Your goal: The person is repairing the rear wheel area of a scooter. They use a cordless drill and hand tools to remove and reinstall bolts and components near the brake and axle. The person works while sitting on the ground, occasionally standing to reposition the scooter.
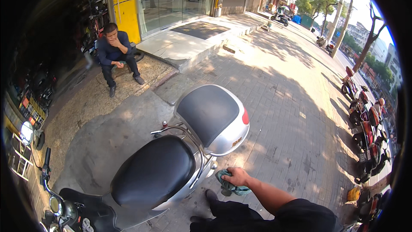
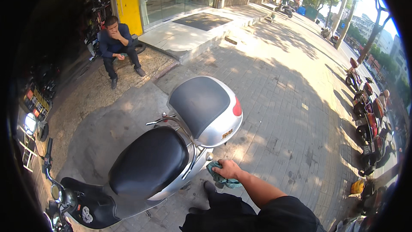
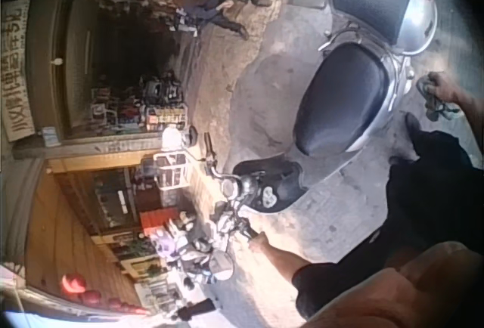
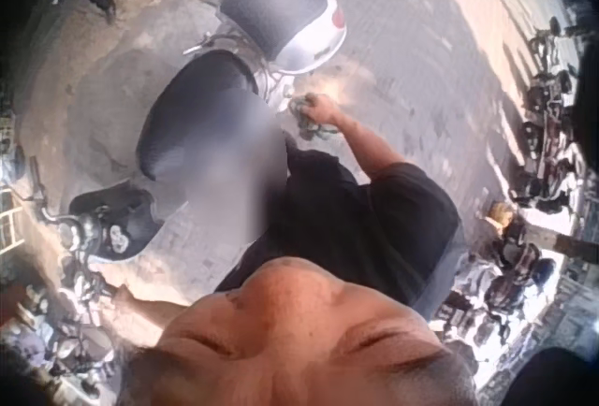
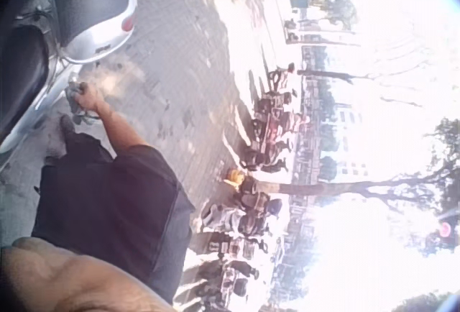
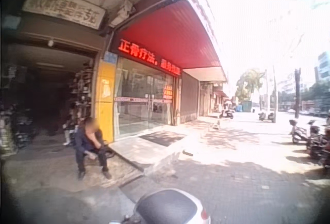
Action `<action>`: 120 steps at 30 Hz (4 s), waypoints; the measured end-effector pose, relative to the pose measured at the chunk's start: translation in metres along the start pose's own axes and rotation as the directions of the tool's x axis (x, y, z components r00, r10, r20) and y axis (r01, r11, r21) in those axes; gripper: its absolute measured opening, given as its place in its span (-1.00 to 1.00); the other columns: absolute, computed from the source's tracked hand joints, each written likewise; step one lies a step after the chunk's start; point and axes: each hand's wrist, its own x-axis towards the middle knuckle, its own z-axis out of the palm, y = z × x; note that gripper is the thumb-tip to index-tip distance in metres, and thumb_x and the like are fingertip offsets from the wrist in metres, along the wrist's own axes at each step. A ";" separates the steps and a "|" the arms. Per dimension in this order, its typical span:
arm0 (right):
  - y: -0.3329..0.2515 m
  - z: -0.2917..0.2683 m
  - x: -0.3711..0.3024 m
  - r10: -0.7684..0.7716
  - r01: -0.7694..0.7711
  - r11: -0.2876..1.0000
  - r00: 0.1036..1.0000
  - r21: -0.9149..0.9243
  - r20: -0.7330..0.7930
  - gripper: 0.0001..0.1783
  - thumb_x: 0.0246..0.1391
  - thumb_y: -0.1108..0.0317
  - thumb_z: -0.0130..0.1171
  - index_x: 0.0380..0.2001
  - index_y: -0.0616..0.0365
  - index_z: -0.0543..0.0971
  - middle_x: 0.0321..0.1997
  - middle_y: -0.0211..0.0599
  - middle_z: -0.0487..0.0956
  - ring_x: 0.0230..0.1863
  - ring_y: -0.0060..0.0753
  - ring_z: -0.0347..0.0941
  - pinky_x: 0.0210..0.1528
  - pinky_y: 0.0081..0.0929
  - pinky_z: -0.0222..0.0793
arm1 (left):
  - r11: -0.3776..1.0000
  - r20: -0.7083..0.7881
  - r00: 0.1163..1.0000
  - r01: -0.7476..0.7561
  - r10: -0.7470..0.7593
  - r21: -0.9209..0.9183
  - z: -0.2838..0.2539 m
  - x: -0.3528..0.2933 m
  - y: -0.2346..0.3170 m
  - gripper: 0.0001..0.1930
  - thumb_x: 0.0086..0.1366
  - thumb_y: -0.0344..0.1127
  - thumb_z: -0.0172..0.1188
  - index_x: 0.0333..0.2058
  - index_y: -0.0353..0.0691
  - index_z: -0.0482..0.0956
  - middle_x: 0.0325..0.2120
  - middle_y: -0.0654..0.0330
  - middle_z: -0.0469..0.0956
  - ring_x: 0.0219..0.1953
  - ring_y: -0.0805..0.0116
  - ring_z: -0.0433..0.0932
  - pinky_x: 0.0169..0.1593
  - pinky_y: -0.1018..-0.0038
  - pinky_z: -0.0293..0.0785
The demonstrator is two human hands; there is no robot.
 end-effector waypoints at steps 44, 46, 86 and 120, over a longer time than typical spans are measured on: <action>-0.021 0.080 0.176 0.479 -0.487 0.470 0.841 0.736 0.250 -0.67 0.14 0.07 -0.04 -0.22 0.01 0.58 -0.27 -0.42 0.60 -0.24 -0.29 0.49 -0.11 -0.29 0.43 | 0.986 -0.236 0.972 -0.059 0.022 -0.154 -0.032 -0.048 0.003 -0.19 -0.09 -0.22 0.36 0.21 -0.33 0.36 -0.01 -0.17 0.51 0.00 -0.06 0.54 0.13 0.22 0.43; -0.026 0.082 0.172 0.501 -0.468 0.451 0.838 0.760 0.218 -0.68 0.13 0.08 0.03 -0.18 0.01 0.57 -0.25 -0.41 0.61 -0.23 -0.28 0.51 -0.08 -0.28 0.45 | 0.987 -0.236 0.972 -0.057 0.019 -0.153 -0.033 -0.046 0.001 -0.16 -0.09 -0.20 0.35 0.23 -0.32 0.34 -0.01 -0.16 0.51 0.00 -0.06 0.54 0.12 0.22 0.43; 0.025 0.100 0.216 0.371 -0.565 0.462 0.823 0.684 0.430 -0.74 0.17 0.22 0.03 -0.19 0.10 0.57 -0.19 -0.39 0.57 -0.16 -0.34 0.52 -0.08 -0.38 0.44 | 0.936 -0.192 0.921 0.310 -0.340 -0.169 -0.048 -0.202 0.031 -0.40 -0.14 -0.26 0.33 -0.04 -0.29 0.49 -0.18 -0.09 0.54 -0.13 -0.09 0.55 -0.01 0.14 0.46; -0.827 0.177 0.121 -0.939 0.922 -0.319 -0.276 -0.221 0.203 -0.36 -0.16 0.36 0.36 0.09 0.13 0.47 0.18 -0.05 0.38 0.24 0.02 0.28 0.28 -0.17 0.20 | 0.886 -0.152 0.925 0.273 -0.349 -0.374 -0.040 -0.227 0.010 -0.30 -0.16 -0.39 0.31 0.05 -0.31 0.32 -0.11 -0.07 0.43 -0.02 -0.12 0.38 0.13 0.10 0.26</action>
